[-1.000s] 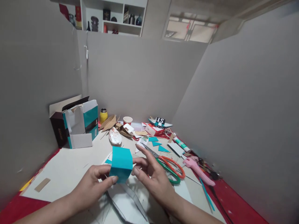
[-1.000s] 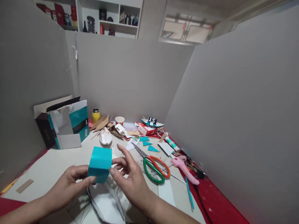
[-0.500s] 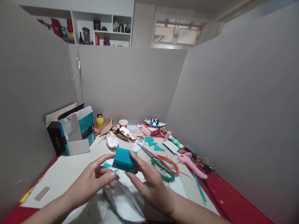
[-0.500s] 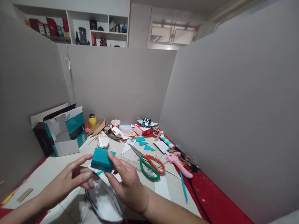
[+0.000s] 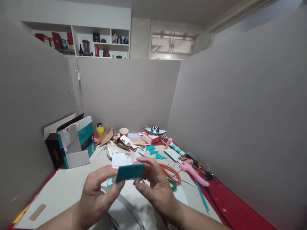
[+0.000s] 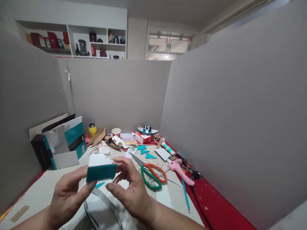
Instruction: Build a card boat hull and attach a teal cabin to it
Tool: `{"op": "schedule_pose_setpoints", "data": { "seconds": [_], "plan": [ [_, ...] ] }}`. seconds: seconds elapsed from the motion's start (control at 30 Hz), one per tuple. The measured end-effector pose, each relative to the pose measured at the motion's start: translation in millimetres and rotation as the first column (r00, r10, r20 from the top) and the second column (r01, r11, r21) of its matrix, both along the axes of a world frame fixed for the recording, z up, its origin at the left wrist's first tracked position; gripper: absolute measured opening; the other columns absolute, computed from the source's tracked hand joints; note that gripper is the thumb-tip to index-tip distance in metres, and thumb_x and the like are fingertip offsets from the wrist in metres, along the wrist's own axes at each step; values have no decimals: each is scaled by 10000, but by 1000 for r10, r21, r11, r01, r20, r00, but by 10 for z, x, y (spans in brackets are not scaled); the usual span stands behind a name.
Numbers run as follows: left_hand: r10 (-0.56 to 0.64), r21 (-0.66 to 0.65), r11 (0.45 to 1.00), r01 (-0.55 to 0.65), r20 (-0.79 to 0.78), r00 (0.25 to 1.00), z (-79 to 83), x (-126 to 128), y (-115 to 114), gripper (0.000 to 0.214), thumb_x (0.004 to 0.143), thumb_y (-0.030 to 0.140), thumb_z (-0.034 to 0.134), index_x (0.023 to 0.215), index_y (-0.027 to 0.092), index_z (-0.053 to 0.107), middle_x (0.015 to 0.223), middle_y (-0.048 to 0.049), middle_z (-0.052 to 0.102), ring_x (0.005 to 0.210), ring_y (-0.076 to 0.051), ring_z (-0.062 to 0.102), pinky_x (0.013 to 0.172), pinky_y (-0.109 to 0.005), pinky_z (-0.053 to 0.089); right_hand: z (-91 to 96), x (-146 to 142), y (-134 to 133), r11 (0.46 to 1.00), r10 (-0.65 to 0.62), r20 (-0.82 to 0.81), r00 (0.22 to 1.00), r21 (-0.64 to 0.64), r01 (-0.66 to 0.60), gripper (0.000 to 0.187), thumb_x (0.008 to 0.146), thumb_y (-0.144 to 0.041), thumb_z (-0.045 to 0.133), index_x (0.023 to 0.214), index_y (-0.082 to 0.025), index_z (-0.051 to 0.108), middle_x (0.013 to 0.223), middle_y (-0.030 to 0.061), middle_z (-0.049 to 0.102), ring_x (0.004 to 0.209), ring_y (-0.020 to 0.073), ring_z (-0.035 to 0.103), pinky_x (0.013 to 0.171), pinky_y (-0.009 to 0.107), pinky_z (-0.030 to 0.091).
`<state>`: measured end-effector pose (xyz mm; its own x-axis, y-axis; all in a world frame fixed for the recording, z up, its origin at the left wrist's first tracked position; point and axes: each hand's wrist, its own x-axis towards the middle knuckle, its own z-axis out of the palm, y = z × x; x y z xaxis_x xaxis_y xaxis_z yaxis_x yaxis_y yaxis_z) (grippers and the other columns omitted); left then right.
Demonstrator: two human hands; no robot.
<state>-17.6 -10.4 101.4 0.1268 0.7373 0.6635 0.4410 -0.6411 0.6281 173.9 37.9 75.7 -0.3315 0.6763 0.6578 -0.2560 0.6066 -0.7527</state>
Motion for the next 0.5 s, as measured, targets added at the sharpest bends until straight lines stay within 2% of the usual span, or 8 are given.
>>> {"op": "schedule_pose_setpoints", "data": {
  "seconds": [0.1,0.2,0.27,0.37,0.43,0.5],
  "plan": [
    [-46,104,993,54,-74,996,7,32,-16,180,832,178,623,957,248,731,860,-73,741,851,-239,657,867,-368,492,28,10,-22,1000,6,-44,999,19,-5,345,822,-390,698,1143,-368,576,1114,18,583,953,168,598,765,256,516],
    [-76,105,991,86,-96,993,7,38,-33,192,838,191,615,971,260,734,890,-84,743,896,-256,657,875,-383,492,70,5,-51,998,57,-68,996,-28,-59,252,795,-411,721,1023,-329,652,1108,22,598,965,174,598,794,260,509],
    [-54,63,996,58,-63,997,-25,33,-42,162,841,225,618,950,263,733,889,-82,739,904,-261,656,875,-385,493,91,-13,-68,991,87,-96,992,-90,-95,213,780,-403,737,952,-292,677,1016,23,615,896,167,602,758,256,514],
    [27,-50,998,-25,23,999,-119,34,-49,120,833,287,639,924,252,708,888,-73,726,867,-253,659,822,-356,513,88,-54,-80,968,87,-148,985,-221,-119,253,754,-386,760,954,-262,666,884,15,612,752,151,585,647,252,516],
    [25,-135,991,-12,95,995,-181,51,-50,114,839,305,638,934,248,666,878,-54,711,830,-229,656,766,-317,520,64,-74,-81,954,89,-149,985,-273,-128,245,758,-378,754,931,-240,652,821,8,603,699,143,564,613,252,507],
    [-4,-212,976,48,203,979,-214,79,-50,198,853,312,630,1039,259,594,899,-35,705,841,-213,656,761,-295,521,35,-84,-82,951,81,-147,986,-285,-121,198,778,-351,738,881,-226,625,777,-3,590,693,134,553,621,242,500]
  ]
}}
